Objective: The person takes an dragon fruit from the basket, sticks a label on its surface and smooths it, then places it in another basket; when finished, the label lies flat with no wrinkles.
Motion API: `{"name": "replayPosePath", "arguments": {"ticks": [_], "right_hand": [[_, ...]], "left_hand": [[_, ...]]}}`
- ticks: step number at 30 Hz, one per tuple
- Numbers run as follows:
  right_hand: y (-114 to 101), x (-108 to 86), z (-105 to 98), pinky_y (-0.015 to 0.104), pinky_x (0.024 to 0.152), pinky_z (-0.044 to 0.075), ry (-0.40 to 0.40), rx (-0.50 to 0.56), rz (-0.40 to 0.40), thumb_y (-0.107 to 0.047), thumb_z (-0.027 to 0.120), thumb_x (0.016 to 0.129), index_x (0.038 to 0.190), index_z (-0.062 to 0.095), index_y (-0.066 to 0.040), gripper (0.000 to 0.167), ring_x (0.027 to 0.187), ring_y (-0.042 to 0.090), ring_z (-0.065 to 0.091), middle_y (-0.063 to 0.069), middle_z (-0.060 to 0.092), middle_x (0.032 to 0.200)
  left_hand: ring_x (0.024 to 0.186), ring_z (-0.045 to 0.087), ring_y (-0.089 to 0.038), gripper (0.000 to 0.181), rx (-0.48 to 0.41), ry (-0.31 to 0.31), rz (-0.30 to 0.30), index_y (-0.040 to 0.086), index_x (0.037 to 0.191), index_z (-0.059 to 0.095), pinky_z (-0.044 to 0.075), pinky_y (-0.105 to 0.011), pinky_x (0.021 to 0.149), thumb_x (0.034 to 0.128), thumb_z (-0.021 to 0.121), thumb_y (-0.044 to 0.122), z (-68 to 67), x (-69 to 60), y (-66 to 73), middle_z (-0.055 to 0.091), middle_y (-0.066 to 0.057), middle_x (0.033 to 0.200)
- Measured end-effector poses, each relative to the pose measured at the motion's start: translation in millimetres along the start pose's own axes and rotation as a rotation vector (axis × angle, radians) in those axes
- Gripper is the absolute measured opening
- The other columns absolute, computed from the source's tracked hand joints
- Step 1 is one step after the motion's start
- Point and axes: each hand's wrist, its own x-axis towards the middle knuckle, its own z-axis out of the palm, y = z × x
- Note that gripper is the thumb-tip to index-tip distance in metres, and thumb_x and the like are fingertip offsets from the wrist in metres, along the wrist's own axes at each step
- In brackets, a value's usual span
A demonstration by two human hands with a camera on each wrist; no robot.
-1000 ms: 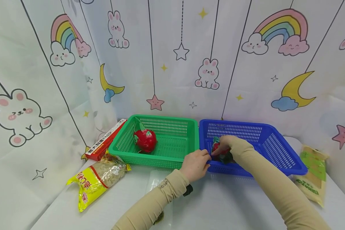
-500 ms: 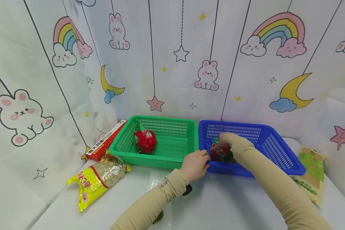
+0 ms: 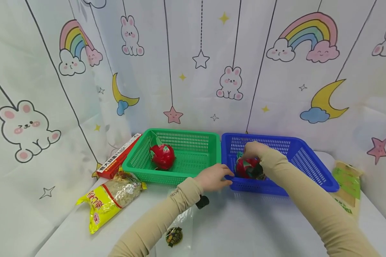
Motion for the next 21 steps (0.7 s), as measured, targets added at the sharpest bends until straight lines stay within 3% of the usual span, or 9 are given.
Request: {"name": "replayPosePath", "arguments": {"ticks": [3, 10, 16, 21], "right_hand": [[-0.8, -3.4, -2.3, 0.040, 0.072, 0.053, -0.009, 0.012, -0.010, -0.020, 0.058, 0.086, 0.108, 0.063, 0.006, 0.034, 0.092, 0.033, 0.063, 0.022, 0.064, 0.108], [-5.0, -10.8, -8.1, 0.039, 0.073, 0.054, -0.002, -0.004, -0.063, -0.017, 0.054, 0.088, 0.112, 0.060, 0.009, 0.036, 0.091, 0.033, 0.064, 0.025, 0.061, 0.112], [-16.8, -20.8, -7.5, 0.044, 0.080, 0.051, 0.052, -0.057, -0.109, -0.023, 0.052, 0.091, 0.113, 0.062, 0.003, 0.035, 0.089, 0.025, 0.063, 0.019, 0.064, 0.110], [-21.5, -33.1, 0.0, 0.038, 0.072, 0.051, 0.080, 0.001, -0.124, -0.023, 0.053, 0.093, 0.110, 0.063, -0.002, 0.030, 0.081, 0.019, 0.062, 0.014, 0.066, 0.103]], "left_hand": [[0.103, 0.058, -0.012, 0.029, -0.031, -0.031, -0.021, 0.014, 0.117, 0.063, 0.048, -0.019, 0.082, 0.0925, 0.055, 0.027, -12.3, -1.2, -1.3, 0.061, 0.001, 0.115], [0.097, 0.062, -0.013, 0.028, -0.006, -0.006, -0.099, 0.014, 0.115, 0.064, 0.051, -0.023, 0.074, 0.0927, 0.055, 0.028, -37.8, -8.9, -3.1, 0.064, 0.000, 0.112], [0.092, 0.063, -0.015, 0.027, 0.022, 0.032, -0.199, 0.015, 0.112, 0.065, 0.052, -0.028, 0.068, 0.0915, 0.056, 0.031, -44.9, -21.2, -8.0, 0.066, 0.000, 0.108], [0.094, 0.064, -0.017, 0.029, 0.040, 0.051, -0.278, 0.015, 0.111, 0.066, 0.053, -0.032, 0.066, 0.0908, 0.056, 0.033, -47.4, -30.5, -11.4, 0.067, -0.001, 0.108]]}}
